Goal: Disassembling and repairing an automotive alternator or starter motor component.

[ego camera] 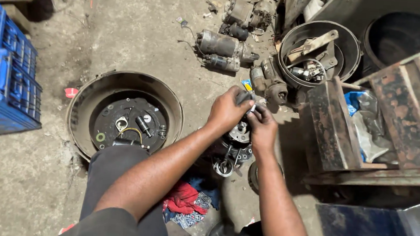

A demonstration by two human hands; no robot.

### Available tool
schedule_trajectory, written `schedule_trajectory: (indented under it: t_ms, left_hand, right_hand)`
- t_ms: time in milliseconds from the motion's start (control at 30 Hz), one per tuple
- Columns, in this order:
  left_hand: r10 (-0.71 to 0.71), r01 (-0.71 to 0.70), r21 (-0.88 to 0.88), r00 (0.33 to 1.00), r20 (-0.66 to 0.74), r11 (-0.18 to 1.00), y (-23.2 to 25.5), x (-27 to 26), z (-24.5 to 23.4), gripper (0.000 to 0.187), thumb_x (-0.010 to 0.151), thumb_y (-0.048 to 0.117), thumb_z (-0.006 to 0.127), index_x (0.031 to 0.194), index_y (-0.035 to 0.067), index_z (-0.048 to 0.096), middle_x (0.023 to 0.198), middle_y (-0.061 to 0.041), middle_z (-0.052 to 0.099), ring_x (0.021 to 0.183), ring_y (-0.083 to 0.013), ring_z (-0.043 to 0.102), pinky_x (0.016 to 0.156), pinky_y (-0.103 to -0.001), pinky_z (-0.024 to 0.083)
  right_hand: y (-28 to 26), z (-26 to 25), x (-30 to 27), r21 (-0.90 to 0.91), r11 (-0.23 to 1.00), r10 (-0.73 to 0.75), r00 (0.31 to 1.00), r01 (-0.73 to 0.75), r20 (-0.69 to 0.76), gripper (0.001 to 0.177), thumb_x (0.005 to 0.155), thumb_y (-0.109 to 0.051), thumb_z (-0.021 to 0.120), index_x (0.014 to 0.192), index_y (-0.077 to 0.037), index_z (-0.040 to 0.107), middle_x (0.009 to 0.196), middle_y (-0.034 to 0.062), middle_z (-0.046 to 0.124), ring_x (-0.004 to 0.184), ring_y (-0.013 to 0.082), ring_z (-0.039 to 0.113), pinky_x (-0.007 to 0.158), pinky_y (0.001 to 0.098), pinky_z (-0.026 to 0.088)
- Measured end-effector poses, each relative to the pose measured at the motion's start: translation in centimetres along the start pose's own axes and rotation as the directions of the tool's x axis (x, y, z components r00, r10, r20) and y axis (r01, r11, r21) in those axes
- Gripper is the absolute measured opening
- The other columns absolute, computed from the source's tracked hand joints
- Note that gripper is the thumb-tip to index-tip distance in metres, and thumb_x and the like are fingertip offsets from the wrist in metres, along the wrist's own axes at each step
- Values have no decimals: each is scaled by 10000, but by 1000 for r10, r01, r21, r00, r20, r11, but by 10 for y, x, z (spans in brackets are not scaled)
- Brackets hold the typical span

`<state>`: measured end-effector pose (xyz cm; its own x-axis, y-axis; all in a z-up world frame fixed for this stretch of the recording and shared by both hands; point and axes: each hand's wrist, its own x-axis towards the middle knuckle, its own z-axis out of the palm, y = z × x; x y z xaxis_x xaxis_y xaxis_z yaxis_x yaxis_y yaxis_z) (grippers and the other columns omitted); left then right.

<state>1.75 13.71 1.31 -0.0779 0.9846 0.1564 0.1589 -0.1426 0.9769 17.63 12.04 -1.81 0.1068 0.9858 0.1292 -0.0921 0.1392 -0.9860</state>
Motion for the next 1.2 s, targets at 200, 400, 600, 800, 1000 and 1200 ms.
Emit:
schedule_trajectory:
  t_ms: [200, 400, 600, 800, 1000, 1200]
  left_hand:
    - [10, -4, 232, 1000, -23, 973, 3, 8, 23, 411, 803, 341, 813, 1070, 55, 690, 960, -224, 743, 950, -427, 705, 815, -514, 529]
    - [22, 1, 288, 997, -77, 958, 15, -5, 13, 357, 793, 319, 821, 981, 45, 690, 931, -211, 737, 924, -426, 701, 782, -518, 530]
    - [99, -41, 397, 987, -127, 917, 14, 8, 28, 315, 816, 309, 815, 952, 53, 692, 900, -208, 728, 915, -418, 681, 817, -525, 497]
    - [218, -139, 436, 966, -137, 889, 4, -13, 20, 254, 818, 256, 795, 957, 69, 694, 851, -193, 706, 881, -404, 648, 862, -522, 449]
    - [305, -191, 471, 936, -177, 861, 6, 19, 37, 216, 820, 184, 781, 972, 54, 700, 883, -207, 711, 900, -408, 641, 861, -514, 442]
    - [201, -145, 231, 949, -241, 962, 27, -3, 9, 262, 833, 233, 769, 981, 44, 663, 887, -194, 736, 835, -377, 721, 765, -484, 544]
  right_hand:
    - [18, 0, 5, -91, 996, -17, 999, 12, -45, 374, 936, 92, 608, 1309, 72, 625, 1179, 160, 724, 980, 157, 668, 835, 279, 547]
    - [49, 0, 16, 138, 990, -11, 1000, 14, -25, 347, 942, 68, 612, 1289, 71, 606, 1183, 143, 725, 1021, 173, 693, 888, 287, 571]
    - [41, 7, 12, 43, 997, -61, 998, 62, -17, 338, 941, 75, 613, 1279, 64, 612, 1211, 134, 713, 1097, 178, 676, 949, 301, 545]
    - [64, 5, 21, 67, 989, -131, 991, 131, -9, 349, 907, 108, 573, 1248, 62, 628, 1226, 139, 710, 1158, 190, 675, 1009, 302, 533]
    - [43, 12, 11, -4, 995, -97, 995, 97, -19, 312, 962, 83, 578, 1269, 49, 622, 1202, 144, 725, 1102, 190, 679, 958, 309, 545]
    - [45, 13, 13, 107, 994, -22, 1000, 22, 1, 337, 929, 99, 610, 1262, 46, 608, 1180, 147, 716, 1062, 195, 694, 919, 320, 589]
